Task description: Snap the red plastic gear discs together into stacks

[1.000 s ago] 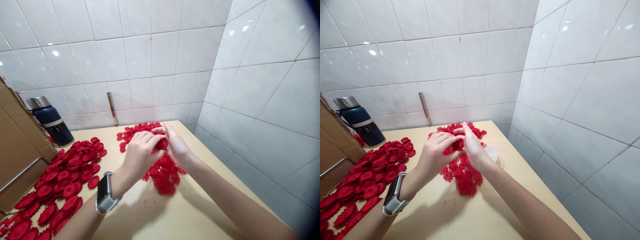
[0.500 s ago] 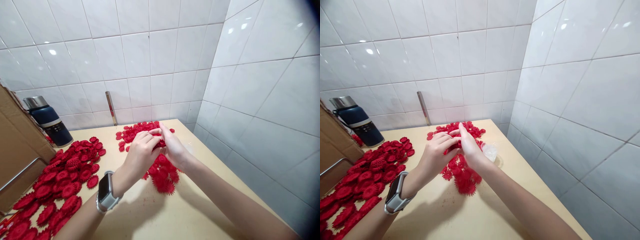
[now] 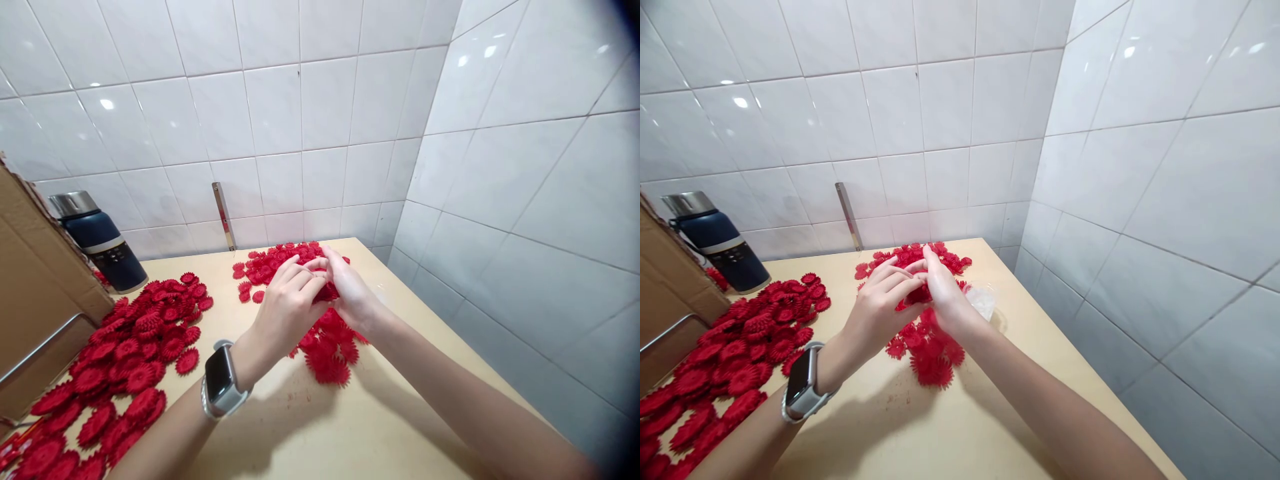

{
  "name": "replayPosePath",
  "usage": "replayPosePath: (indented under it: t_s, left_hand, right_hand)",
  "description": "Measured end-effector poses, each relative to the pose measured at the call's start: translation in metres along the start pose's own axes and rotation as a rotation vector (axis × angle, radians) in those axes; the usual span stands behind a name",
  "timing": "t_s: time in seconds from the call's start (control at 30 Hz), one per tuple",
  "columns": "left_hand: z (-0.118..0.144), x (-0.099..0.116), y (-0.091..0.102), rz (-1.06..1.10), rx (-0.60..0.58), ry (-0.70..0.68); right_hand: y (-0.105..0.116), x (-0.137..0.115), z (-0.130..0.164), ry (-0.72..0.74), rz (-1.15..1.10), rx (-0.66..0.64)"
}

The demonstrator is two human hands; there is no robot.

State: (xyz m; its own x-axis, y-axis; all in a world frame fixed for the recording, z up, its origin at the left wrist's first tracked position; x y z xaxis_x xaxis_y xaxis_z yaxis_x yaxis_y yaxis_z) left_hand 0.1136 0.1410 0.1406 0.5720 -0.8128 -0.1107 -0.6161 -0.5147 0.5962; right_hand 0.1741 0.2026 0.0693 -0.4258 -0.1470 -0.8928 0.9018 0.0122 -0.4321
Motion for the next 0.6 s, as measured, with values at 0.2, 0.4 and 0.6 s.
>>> replayPosePath:
  t_s: [0.2, 0.4, 0.6]
  left_hand:
    - [0.000, 0.003, 0.003, -0.002, 0.009, 0.018]
    - [-0.006, 0.011, 0.001, -0.058, -0.060, 0.009]
    - [0.022, 0.046, 0.022, 0.154, -0.542, 0.183]
  right_hand:
    - [0.004, -0.001, 0.001, -0.018, -0.051, 0.039]
    - [0.013, -0.002, -0.004, 0.093, -0.093, 0.122]
    - [0.020, -0.003, -0.013, 0.129, -0.099, 0.113]
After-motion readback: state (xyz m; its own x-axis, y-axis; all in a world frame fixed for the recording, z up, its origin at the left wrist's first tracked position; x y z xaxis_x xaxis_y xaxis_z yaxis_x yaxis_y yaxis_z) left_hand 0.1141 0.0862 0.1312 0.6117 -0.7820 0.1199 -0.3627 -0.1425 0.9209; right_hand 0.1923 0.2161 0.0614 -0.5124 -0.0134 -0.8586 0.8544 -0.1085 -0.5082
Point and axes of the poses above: each hand's wrist, its own z-axis away from the middle knuckle, its own y-axis out of the back of the hand, x = y × z, the point moved 9 cm from there along -z, towards the middle knuckle, and after that the axes turned 3 degrees about -z, right-handed, at the moved point
